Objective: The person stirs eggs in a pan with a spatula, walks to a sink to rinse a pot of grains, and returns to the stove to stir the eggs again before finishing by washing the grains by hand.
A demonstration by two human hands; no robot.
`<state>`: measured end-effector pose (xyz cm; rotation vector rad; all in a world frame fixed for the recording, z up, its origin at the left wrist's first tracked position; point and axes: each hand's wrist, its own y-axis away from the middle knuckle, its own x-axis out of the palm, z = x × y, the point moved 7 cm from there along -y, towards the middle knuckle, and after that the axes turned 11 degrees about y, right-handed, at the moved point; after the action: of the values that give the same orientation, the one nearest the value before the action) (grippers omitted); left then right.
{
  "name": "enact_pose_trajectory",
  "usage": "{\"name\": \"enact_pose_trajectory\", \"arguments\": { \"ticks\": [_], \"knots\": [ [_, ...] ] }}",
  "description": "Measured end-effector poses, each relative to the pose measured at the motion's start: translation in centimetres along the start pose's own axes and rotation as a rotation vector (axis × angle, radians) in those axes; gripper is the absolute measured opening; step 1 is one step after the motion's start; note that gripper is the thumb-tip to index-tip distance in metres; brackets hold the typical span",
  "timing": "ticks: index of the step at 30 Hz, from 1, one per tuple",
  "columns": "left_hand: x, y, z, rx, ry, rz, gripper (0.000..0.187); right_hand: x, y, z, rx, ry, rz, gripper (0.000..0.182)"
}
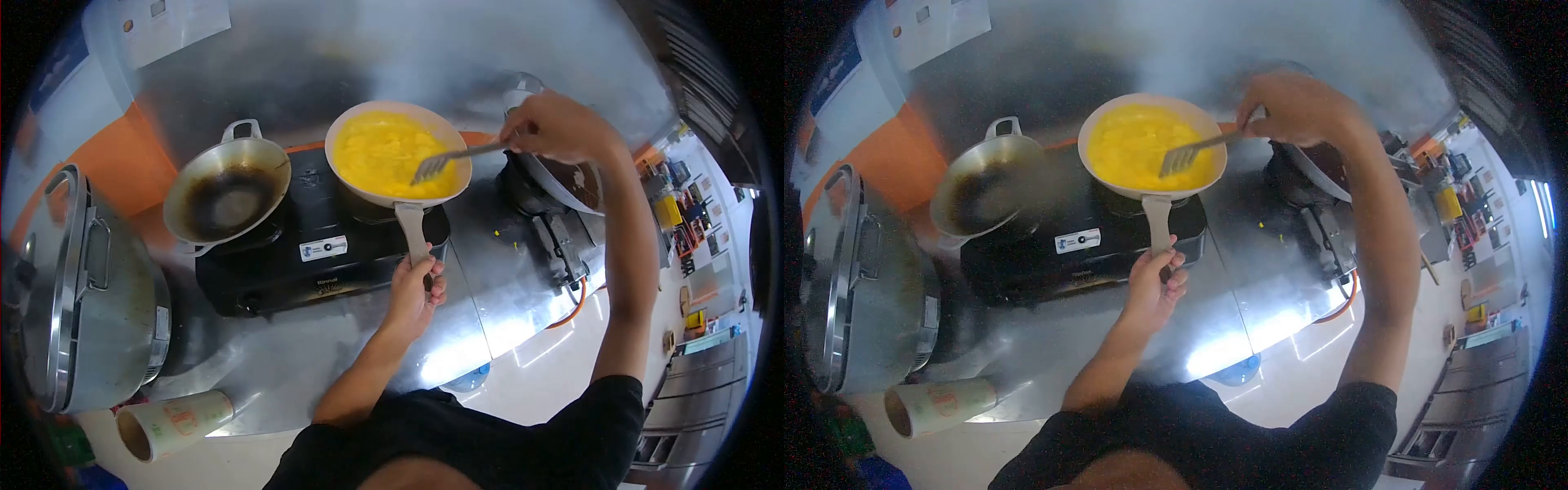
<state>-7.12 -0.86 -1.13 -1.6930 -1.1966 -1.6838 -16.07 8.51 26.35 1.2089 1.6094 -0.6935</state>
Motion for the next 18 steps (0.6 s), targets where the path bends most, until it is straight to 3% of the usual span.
{"name": "enact_pose_trajectory", "arguments": {
  "ticks": [4,7,9,12,15,18],
  "knots": [
    [-0.1,-0.1,0.0,-0.010,0.020,0.003,0.020,3.9,1.5,1.1,-0.182,0.110,-0.129,0.019],
    [0.1,-0.1,0.2,-0.018,0.024,0.016,0.019,8.9,0.0,2.1,-0.015,0.066,0.039,0.020],
    [0.0,0.0,0.1,-0.017,0.010,-0.014,0.018,9.7,-1.0,3.0,0.026,0.087,-0.120,0.019],
    [0.1,0.2,0.0,-0.024,-0.006,-0.011,0.018,11.3,-3.3,3.5,0.134,0.047,-0.160,0.020],
    [0.3,0.4,-0.1,-0.008,-0.005,-0.037,0.020,12.8,-5.9,3.5,0.123,-0.118,-0.279,0.021],
    [0.5,0.6,-0.1,0.000,-0.015,-0.048,0.021,13.7,-8.3,3.3,0.042,-0.049,-0.354,0.021]
  ]
}}
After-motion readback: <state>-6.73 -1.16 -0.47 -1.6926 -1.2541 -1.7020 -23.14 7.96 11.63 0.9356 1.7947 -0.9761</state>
